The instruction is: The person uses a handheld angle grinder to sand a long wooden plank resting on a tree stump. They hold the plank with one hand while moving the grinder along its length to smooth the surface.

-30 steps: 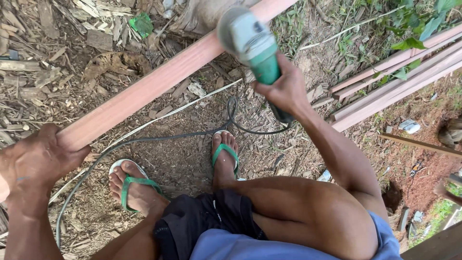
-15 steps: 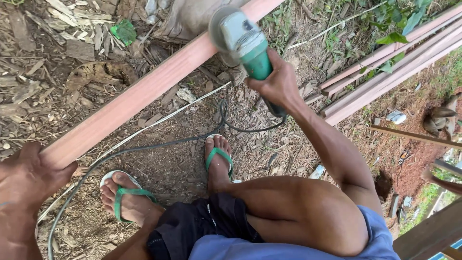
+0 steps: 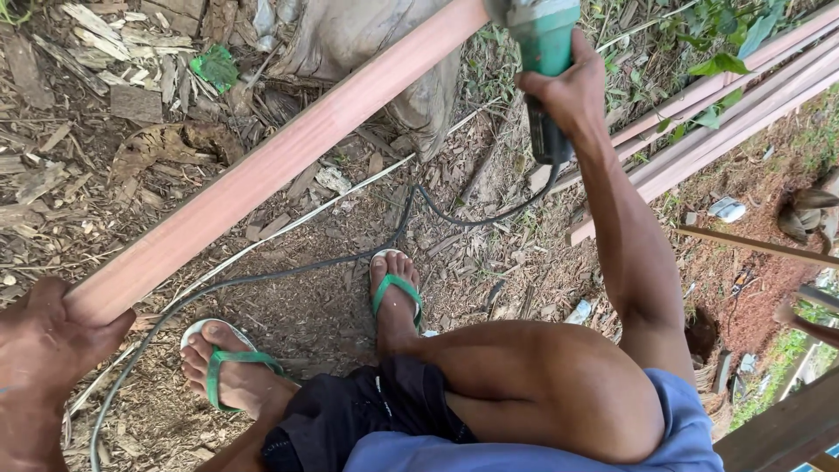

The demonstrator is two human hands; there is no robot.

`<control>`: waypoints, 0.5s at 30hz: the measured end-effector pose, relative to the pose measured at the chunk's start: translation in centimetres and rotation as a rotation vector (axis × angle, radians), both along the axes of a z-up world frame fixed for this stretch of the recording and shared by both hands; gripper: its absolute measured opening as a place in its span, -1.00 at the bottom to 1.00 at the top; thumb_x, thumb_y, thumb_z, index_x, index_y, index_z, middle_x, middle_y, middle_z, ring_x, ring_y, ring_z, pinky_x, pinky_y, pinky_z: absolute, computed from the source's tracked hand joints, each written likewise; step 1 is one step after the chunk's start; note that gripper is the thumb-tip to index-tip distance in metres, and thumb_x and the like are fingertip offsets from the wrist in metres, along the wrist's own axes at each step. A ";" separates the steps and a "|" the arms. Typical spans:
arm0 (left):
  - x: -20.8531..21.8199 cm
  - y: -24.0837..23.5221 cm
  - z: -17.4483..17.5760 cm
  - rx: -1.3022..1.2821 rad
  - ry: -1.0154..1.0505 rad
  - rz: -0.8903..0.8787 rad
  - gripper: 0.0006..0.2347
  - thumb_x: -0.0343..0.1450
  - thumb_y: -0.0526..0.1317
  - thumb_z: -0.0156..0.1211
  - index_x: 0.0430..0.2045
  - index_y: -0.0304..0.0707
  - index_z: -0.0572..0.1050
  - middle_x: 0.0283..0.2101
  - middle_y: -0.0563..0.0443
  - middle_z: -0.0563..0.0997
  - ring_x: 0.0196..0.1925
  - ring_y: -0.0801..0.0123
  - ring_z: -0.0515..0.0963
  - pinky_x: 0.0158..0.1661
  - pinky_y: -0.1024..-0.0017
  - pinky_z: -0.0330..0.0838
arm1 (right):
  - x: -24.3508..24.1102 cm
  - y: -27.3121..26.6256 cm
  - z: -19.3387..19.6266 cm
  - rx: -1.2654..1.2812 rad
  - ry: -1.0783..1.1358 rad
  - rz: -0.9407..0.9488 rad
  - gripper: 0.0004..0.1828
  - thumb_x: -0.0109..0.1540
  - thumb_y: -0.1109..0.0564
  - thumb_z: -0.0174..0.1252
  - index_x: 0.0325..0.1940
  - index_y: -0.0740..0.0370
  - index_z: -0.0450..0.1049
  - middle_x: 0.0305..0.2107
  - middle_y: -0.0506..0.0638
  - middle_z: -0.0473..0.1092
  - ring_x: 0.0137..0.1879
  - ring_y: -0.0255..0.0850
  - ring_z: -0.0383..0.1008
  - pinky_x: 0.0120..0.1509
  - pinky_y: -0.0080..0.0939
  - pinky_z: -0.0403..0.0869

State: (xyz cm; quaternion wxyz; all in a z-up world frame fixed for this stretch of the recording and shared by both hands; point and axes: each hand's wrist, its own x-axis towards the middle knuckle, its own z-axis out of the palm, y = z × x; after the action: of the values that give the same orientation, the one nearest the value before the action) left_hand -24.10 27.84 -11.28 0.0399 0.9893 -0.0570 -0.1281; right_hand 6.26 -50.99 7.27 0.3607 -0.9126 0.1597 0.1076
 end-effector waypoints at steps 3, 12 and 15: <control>-0.1 0.1 -0.4 0.146 0.046 -0.004 -0.40 0.52 0.53 0.49 0.14 0.10 0.67 -0.14 0.20 0.83 -0.24 0.40 0.85 -0.24 0.44 0.77 | 1.5 -2.9 -1.0 0.040 -0.035 -0.043 -0.27 0.31 0.26 0.72 0.47 0.22 0.48 0.07 0.08 0.67 -0.20 -0.19 0.77 -0.18 -0.18 0.89; 0.2 -0.1 -0.6 0.271 0.085 0.043 -0.29 0.45 0.66 0.36 0.29 0.28 0.68 -0.22 0.46 0.81 -0.31 0.59 0.82 -0.25 0.61 0.67 | 6.4 -11.4 -3.5 0.063 -0.146 -0.196 -0.35 0.24 0.18 0.76 0.28 0.34 0.54 -0.04 0.05 0.67 -0.28 -0.22 0.80 -0.27 -0.22 0.96; 1.5 1.1 -0.5 0.222 0.118 -0.038 -0.32 0.45 0.68 0.33 0.15 0.25 0.71 -0.43 0.49 0.69 -0.53 0.62 0.67 -0.45 0.57 0.62 | 5.4 -11.9 -3.1 -0.058 -0.176 -0.191 -0.32 0.21 0.21 0.71 0.35 0.29 0.56 -0.03 0.00 0.70 -0.22 -0.25 0.76 -0.22 -0.24 0.88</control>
State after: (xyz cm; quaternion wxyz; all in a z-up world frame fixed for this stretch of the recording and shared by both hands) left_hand -22.58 28.93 -11.74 -0.0693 0.9771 -0.0588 -0.1922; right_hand 11.66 -62.92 4.19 0.3555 -0.9091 0.2168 -0.0124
